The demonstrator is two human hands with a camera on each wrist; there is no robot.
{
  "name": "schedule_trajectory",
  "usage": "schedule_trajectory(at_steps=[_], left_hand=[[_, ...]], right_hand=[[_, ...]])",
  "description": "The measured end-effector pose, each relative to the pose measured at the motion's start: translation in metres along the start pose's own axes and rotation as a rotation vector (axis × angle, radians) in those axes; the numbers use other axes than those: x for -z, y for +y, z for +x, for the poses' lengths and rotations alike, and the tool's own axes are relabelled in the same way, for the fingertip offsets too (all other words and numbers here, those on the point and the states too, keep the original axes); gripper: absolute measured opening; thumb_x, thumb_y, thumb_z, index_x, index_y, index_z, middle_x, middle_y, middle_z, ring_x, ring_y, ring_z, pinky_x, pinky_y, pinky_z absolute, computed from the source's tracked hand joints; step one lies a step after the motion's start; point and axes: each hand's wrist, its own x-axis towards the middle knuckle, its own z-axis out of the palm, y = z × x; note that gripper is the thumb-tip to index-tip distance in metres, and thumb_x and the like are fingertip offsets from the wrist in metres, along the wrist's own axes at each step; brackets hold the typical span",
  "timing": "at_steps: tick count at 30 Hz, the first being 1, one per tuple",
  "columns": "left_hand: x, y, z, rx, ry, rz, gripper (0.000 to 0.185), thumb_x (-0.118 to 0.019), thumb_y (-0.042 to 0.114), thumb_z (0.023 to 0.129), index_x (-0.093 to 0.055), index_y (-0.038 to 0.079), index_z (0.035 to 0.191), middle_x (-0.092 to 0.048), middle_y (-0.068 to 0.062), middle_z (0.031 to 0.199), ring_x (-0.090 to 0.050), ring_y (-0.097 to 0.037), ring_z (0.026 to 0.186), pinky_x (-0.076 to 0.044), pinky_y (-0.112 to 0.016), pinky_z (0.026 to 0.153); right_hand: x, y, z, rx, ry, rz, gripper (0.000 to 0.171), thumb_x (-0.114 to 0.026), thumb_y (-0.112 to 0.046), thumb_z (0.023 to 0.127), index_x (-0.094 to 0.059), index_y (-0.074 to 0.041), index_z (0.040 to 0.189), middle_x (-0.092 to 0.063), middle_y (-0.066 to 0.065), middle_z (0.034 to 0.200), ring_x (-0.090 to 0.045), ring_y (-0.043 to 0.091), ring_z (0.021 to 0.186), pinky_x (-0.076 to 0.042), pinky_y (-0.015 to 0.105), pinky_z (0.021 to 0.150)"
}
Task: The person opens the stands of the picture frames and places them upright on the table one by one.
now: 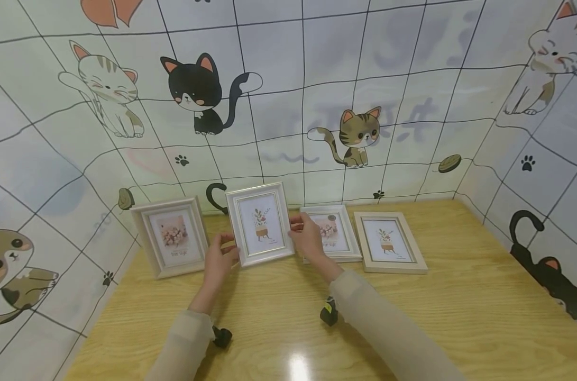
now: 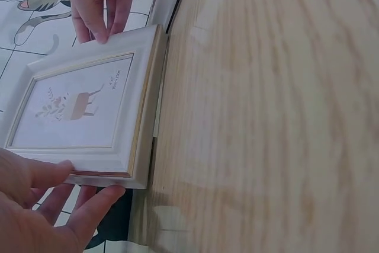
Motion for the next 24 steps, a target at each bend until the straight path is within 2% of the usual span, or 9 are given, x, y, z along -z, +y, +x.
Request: schedule_trajectory(at_steps=[10, 18, 24], left_hand=[[-0.0005, 0.002, -0.0015, 0.002, -0.006, -0.059, 0.039, -0.06, -0.004, 0.095, -0.044, 0.001, 0.13, -0.05, -0.018, 0.142, -0.057, -0.039, 0.123, -0.059, -0.047, 0.095], [-0.0019, 0.0011, -0.0009, -0.034, -0.027, -0.08, 0.055, -0.06, -0.008, 0.092, -0.044, 0.004, 0.143, -0.052, -0.02, 0.136, -0.058, -0.038, 0.118, -0.062, -0.043, 0.089], [-0.0011, 0.0015, -0.002, -0.053, -0.029, -0.089, 0.053, -0.06, -0.011, 0.09, -0.046, 0.0, 0.14, -0.052, -0.023, 0.133, -0.059, -0.039, 0.118, -0.062, -0.043, 0.088]], right_hand=[[0.0037, -0.0005, 0.0006, -0.003, 0.009, 0.021, 0.033, -0.068, 0.006, 0.086, -0.062, 0.0, 0.118, -0.069, 0.017, 0.115, -0.068, 0.031, 0.106, -0.06, 0.037, 0.092], [0.0067, 0.0009, 0.0023, 0.03, -0.006, 0.019, 0.046, -0.066, 0.007, 0.087, -0.06, -0.002, 0.132, -0.068, 0.017, 0.12, -0.067, 0.031, 0.107, -0.059, 0.037, 0.092], [0.0086, -0.0009, 0.0017, 0.035, -0.001, -0.003, 0.042, -0.068, 0.004, 0.087, -0.064, -0.005, 0.128, -0.07, 0.016, 0.118, -0.068, 0.032, 0.107, -0.06, 0.039, 0.09]])
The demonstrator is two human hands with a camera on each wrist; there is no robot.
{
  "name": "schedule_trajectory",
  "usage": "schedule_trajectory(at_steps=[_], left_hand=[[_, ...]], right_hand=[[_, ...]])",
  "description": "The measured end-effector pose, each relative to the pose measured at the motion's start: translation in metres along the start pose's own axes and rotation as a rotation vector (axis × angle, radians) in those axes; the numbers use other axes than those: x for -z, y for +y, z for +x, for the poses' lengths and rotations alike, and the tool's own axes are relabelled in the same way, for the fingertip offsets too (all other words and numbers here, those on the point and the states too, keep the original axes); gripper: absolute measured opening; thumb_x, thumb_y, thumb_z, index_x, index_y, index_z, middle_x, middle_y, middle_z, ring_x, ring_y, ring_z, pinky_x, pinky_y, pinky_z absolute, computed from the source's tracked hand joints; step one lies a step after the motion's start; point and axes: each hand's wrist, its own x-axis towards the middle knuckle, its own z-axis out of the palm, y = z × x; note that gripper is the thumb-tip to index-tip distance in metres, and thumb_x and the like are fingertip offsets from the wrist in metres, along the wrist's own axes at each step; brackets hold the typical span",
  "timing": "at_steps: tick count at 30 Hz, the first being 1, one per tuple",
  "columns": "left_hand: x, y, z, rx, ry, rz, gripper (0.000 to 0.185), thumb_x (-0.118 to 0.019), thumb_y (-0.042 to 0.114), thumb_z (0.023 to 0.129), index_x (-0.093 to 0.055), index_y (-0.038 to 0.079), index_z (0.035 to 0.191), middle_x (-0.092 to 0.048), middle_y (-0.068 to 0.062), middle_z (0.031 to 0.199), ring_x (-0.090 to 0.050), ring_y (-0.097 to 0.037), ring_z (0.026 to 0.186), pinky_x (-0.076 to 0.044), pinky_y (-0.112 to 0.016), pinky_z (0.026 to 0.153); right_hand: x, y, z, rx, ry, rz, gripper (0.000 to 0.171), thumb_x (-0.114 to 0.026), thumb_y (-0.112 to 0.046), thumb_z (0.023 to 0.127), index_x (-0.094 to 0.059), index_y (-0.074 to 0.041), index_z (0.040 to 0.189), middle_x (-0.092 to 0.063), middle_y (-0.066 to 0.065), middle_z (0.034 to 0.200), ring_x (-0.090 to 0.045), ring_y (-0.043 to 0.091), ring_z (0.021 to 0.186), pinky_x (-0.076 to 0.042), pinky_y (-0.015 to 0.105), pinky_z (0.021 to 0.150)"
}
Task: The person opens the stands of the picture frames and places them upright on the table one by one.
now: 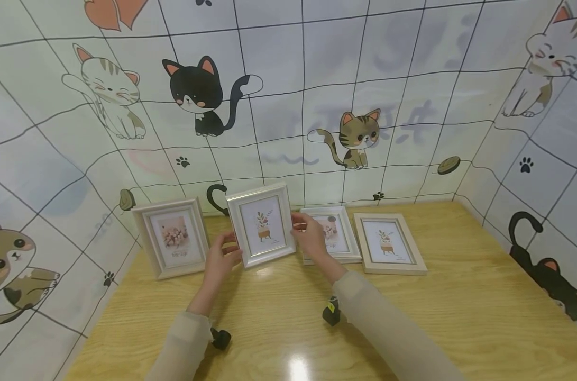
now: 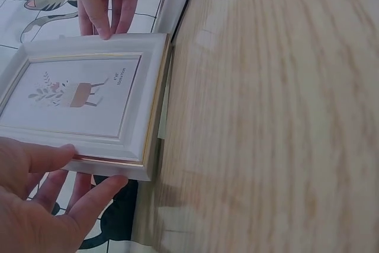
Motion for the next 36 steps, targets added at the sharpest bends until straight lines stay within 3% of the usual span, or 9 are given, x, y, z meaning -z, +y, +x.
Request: schedule_trajectory(at_steps=[10, 19, 25, 31, 36], left_hand=[[0.005, 0.005, -0.004, -0.036, -0.055, 0.018, 0.05, -0.063, -0.008, 0.091, -0.047, -0.001, 0.137, -0.054, -0.025, 0.133, -0.059, -0.043, 0.12, -0.061, -0.033, 0.088], [0.009, 0.007, -0.006, -0.161, -0.15, 0.126, 0.041, -0.07, -0.007, 0.086, -0.054, -0.004, 0.123, -0.064, -0.028, 0.121, -0.066, -0.043, 0.11, -0.059, -0.041, 0.094], [0.009, 0.007, -0.009, -0.198, -0.23, 0.124, 0.042, -0.07, -0.009, 0.085, -0.051, -0.004, 0.122, -0.063, -0.03, 0.123, -0.065, -0.043, 0.111, -0.06, -0.042, 0.093], [0.006, 0.008, -0.011, -0.235, -0.229, 0.168, 0.046, -0.073, -0.007, 0.083, -0.057, -0.002, 0.126, -0.064, -0.025, 0.121, -0.065, -0.041, 0.111, -0.061, -0.04, 0.091], [0.003, 0.012, -0.013, -0.227, -0.213, 0.24, 0.041, -0.075, -0.006, 0.081, -0.061, -0.003, 0.12, -0.068, -0.023, 0.117, -0.067, -0.039, 0.108, -0.061, -0.043, 0.09]], right_hand=[[0.001, -0.001, 0.002, -0.014, 0.003, -0.009, 0.038, -0.067, 0.003, 0.088, -0.064, -0.005, 0.126, -0.069, 0.015, 0.119, -0.068, 0.03, 0.108, -0.061, 0.036, 0.087], [0.002, -0.003, 0.004, -0.008, 0.016, -0.038, 0.035, -0.066, 0.002, 0.089, -0.065, -0.005, 0.124, -0.069, 0.015, 0.122, -0.068, 0.031, 0.11, -0.059, 0.041, 0.092], [0.001, -0.001, 0.005, 0.008, 0.015, -0.037, 0.035, -0.066, 0.002, 0.09, -0.065, -0.004, 0.124, -0.069, 0.015, 0.122, -0.068, 0.031, 0.11, -0.059, 0.041, 0.093], [0.0, 0.0, 0.007, 0.009, 0.015, -0.058, 0.033, -0.067, 0.001, 0.09, -0.067, -0.006, 0.122, -0.071, 0.014, 0.121, -0.069, 0.031, 0.11, -0.059, 0.043, 0.094], [0.0, 0.0, 0.007, 0.003, 0.006, -0.08, 0.029, -0.067, -0.003, 0.092, -0.067, -0.006, 0.121, -0.071, 0.014, 0.12, -0.068, 0.03, 0.112, -0.058, 0.043, 0.094]])
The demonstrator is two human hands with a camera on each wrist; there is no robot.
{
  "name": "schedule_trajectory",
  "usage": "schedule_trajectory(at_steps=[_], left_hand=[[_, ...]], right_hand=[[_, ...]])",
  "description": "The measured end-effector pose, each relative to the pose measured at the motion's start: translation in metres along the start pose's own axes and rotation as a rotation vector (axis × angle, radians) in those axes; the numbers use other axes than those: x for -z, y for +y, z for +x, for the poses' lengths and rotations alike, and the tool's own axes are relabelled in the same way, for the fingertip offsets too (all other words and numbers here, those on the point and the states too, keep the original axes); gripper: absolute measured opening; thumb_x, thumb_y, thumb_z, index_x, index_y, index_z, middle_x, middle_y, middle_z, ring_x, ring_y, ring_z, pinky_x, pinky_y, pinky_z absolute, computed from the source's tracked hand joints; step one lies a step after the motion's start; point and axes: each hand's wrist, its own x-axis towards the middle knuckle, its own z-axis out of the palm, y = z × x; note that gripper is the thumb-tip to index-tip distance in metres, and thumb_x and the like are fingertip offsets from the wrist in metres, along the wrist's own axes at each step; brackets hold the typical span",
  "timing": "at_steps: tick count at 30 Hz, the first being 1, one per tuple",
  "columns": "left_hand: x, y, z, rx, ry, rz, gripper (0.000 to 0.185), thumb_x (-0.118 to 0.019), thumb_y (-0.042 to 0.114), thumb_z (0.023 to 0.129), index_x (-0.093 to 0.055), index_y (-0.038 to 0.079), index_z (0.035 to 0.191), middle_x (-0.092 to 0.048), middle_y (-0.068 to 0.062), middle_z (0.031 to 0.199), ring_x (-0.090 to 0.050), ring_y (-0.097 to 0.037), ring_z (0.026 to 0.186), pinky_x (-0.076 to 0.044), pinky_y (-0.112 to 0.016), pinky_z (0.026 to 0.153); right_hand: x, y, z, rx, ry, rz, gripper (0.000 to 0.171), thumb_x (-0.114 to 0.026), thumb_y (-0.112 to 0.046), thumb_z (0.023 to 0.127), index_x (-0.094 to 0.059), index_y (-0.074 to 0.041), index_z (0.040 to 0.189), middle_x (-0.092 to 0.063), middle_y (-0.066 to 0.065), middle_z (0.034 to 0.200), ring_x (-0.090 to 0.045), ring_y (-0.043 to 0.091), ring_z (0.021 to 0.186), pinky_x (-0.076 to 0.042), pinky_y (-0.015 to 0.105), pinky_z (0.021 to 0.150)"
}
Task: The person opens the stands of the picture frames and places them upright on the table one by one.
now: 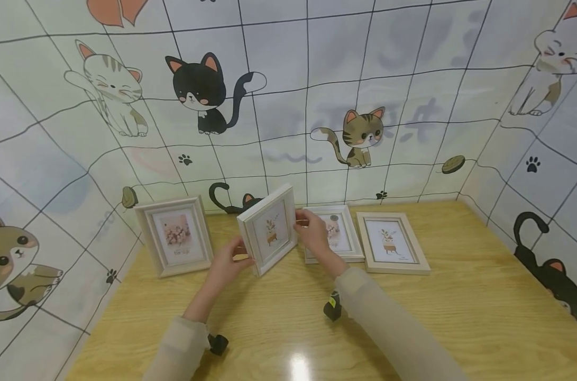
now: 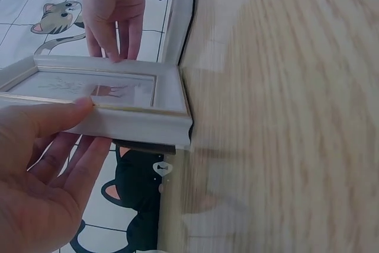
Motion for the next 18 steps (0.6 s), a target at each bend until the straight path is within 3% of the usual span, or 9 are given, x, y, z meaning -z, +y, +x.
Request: schedule_trajectory(at_steps=[8, 13, 18], left_hand=[[-0.005, 0.003, 0.001, 0.045, 0.028, 0.076, 0.037, -0.077, -0.003, 0.081, -0.063, 0.002, 0.114, -0.069, -0.019, 0.118, -0.067, -0.037, 0.111, -0.06, -0.048, 0.092], [-0.01, 0.006, 0.003, 0.036, 0.038, 0.057, 0.04, -0.077, -0.004, 0.079, -0.062, 0.001, 0.116, -0.069, -0.02, 0.118, -0.069, -0.038, 0.108, -0.062, -0.046, 0.086], [-0.015, 0.01, 0.003, 0.049, 0.054, 0.052, 0.04, -0.078, -0.002, 0.079, -0.062, 0.003, 0.116, -0.069, -0.017, 0.118, -0.068, -0.036, 0.109, -0.061, -0.047, 0.088]], right_hand=[[0.005, -0.004, -0.002, 0.015, -0.047, 0.003, 0.035, -0.066, -0.01, 0.094, -0.061, -0.006, 0.129, -0.067, 0.014, 0.127, -0.067, 0.031, 0.116, -0.059, 0.042, 0.093], [0.011, -0.012, -0.003, 0.057, -0.078, 0.057, 0.044, -0.064, -0.008, 0.095, -0.053, -0.005, 0.137, -0.061, 0.016, 0.136, -0.062, 0.036, 0.123, -0.057, 0.043, 0.098], [0.019, -0.023, -0.006, 0.108, -0.078, 0.078, 0.045, -0.064, -0.005, 0.094, -0.052, -0.002, 0.137, -0.06, 0.018, 0.136, -0.062, 0.037, 0.122, -0.055, 0.043, 0.101]])
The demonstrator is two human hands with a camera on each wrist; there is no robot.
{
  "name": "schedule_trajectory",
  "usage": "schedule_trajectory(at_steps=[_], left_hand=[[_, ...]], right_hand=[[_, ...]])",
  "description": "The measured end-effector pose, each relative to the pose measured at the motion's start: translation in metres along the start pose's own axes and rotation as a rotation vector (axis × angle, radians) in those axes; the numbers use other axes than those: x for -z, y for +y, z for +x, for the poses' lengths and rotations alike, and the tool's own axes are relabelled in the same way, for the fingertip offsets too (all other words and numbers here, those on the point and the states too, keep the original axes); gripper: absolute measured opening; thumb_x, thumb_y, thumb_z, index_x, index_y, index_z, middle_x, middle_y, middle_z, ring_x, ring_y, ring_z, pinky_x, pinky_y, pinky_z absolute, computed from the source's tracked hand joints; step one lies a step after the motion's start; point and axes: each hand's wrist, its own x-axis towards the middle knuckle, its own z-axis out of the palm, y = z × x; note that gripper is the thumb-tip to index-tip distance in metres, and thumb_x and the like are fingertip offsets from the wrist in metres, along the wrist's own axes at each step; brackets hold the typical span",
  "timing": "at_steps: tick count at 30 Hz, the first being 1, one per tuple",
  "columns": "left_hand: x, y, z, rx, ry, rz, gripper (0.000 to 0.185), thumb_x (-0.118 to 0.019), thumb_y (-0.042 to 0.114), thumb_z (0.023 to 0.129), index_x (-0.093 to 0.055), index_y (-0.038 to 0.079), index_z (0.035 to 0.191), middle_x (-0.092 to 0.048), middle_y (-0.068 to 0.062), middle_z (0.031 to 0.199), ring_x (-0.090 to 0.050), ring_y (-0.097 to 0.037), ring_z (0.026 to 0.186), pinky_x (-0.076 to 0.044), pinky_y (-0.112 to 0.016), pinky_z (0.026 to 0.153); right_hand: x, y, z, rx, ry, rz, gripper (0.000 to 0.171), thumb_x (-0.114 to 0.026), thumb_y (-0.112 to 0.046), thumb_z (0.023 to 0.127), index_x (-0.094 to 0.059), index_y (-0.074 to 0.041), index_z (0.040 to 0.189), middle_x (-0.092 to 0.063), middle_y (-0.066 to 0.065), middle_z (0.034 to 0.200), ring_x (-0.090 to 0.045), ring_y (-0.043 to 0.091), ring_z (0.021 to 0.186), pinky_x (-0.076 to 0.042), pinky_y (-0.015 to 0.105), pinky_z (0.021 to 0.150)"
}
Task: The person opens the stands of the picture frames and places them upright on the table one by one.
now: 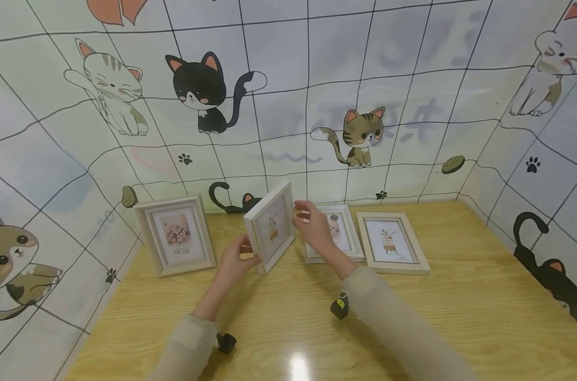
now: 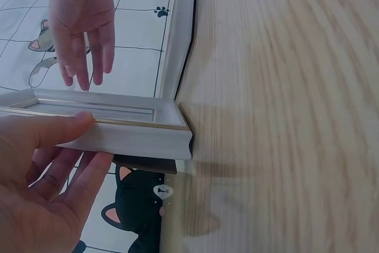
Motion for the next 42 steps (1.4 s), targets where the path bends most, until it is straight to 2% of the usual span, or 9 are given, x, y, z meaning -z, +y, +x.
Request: schedule_trajectory(at_steps=[10, 19, 23, 29, 37, 42], left_hand=[[-0.011, 0.006, 0.003, 0.007, 0.04, 0.008, 0.037, -0.078, -0.003, 0.08, -0.061, 0.003, 0.112, -0.069, -0.017, 0.113, -0.068, -0.035, 0.106, -0.06, -0.046, 0.086], [-0.022, 0.01, 0.008, -0.011, 0.075, 0.025, 0.04, -0.079, -0.003, 0.079, -0.06, 0.001, 0.114, -0.068, -0.017, 0.111, -0.068, -0.033, 0.103, -0.059, -0.047, 0.089], [-0.025, 0.012, 0.009, -0.025, 0.076, 0.017, 0.039, -0.079, -0.002, 0.079, -0.06, 0.001, 0.113, -0.068, -0.017, 0.11, -0.068, -0.032, 0.102, -0.06, -0.046, 0.087], [-0.029, 0.016, 0.009, 0.001, 0.065, 0.041, 0.037, -0.078, 0.0, 0.08, -0.059, 0.002, 0.111, -0.068, -0.015, 0.111, -0.067, -0.03, 0.102, -0.06, -0.044, 0.086], [-0.034, 0.022, 0.01, 0.011, 0.061, 0.05, 0.036, -0.079, 0.0, 0.08, -0.059, 0.002, 0.11, -0.068, -0.015, 0.11, -0.068, -0.03, 0.102, -0.061, -0.043, 0.086], [-0.038, 0.024, 0.011, 0.008, 0.055, 0.072, 0.035, -0.079, 0.002, 0.081, -0.059, 0.003, 0.11, -0.067, -0.014, 0.111, -0.068, -0.03, 0.103, -0.06, -0.044, 0.088]], right_hand=[[0.011, -0.018, -0.01, 0.053, -0.03, 0.026, 0.041, -0.065, -0.011, 0.095, -0.055, -0.004, 0.135, -0.061, 0.018, 0.136, -0.063, 0.033, 0.122, -0.055, 0.042, 0.103], [0.011, -0.036, -0.022, 0.099, -0.073, 0.074, 0.041, -0.064, -0.006, 0.095, -0.055, 0.0, 0.134, -0.06, 0.02, 0.137, -0.062, 0.036, 0.123, -0.056, 0.042, 0.101], [0.011, -0.041, -0.026, 0.109, -0.085, 0.084, 0.041, -0.064, -0.007, 0.095, -0.055, 0.0, 0.134, -0.059, 0.02, 0.138, -0.061, 0.038, 0.123, -0.056, 0.041, 0.101], [0.011, -0.047, -0.031, 0.112, -0.111, 0.136, 0.041, -0.066, -0.005, 0.094, -0.056, 0.0, 0.134, -0.059, 0.019, 0.139, -0.06, 0.039, 0.125, -0.055, 0.044, 0.102], [0.01, -0.057, -0.04, 0.119, -0.129, 0.129, 0.042, -0.067, -0.008, 0.094, -0.056, -0.002, 0.134, -0.06, 0.017, 0.138, -0.062, 0.034, 0.122, -0.056, 0.038, 0.101], [0.01, -0.064, -0.045, 0.118, -0.138, 0.125, 0.042, -0.066, -0.006, 0.095, -0.055, 0.001, 0.134, -0.058, 0.02, 0.139, -0.061, 0.037, 0.124, -0.055, 0.043, 0.102]])
